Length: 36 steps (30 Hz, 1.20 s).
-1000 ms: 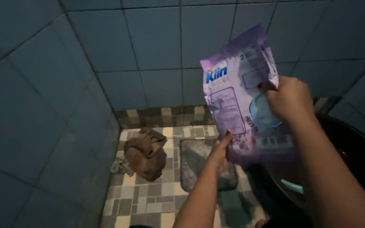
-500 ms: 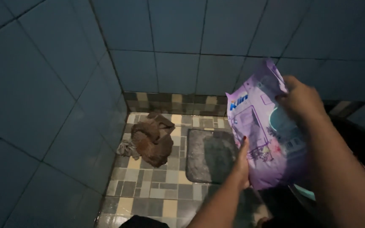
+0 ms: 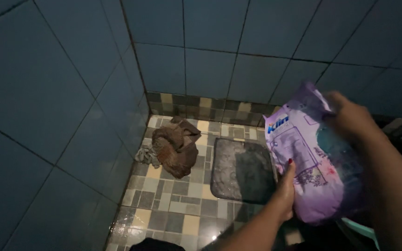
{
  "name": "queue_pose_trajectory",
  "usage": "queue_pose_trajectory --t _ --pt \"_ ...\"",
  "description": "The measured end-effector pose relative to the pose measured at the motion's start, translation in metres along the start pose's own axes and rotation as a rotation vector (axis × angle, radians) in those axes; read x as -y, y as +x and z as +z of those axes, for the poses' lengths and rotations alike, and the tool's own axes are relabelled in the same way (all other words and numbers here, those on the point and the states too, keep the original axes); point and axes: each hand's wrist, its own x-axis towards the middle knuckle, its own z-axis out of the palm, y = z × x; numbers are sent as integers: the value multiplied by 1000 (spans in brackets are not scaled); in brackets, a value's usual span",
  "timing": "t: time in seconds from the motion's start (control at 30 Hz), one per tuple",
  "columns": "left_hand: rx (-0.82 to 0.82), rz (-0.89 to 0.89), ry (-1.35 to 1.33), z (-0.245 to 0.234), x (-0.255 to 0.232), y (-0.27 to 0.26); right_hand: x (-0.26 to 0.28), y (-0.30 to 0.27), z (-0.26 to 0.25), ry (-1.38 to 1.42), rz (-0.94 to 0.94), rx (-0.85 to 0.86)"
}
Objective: Hand-washing and scrubbing a laptop sleeve on the floor using a brush and detergent.
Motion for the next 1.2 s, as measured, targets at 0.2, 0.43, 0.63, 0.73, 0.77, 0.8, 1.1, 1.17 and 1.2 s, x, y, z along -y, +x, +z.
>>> queue_pose_trajectory --t 0.2,0.43,0.63,0.73,0.77,0.8,1.1,1.17,1.2 --pt "-51 46 23 3 -5 -1 -8 13 13 -7 -92 20" --pt "-97 -15 102 9 -5 1 -13 25 17 -27 -77 48" --pt "-171 15 114 17 -11 -8 -28 30 23 10 -162 12" --pt "-177 25 151 25 -18 -19 -20 21 18 -8 -128 30" --pt "-173 29 154 29 -21 -24 -15 16 16 2 -88 57" --pt "-172 28 153 29 -19 -24 -17 17 17 1 -86 56" --pt "-363 106 364 52 -10 -31 -47 26 11 113 -58 91" --pt "-292 134 316 55 -1 -31 -65 38 9 129 -109 175" --pt "-290 131 315 53 8 -27 -68 36 8 127 -106 175"
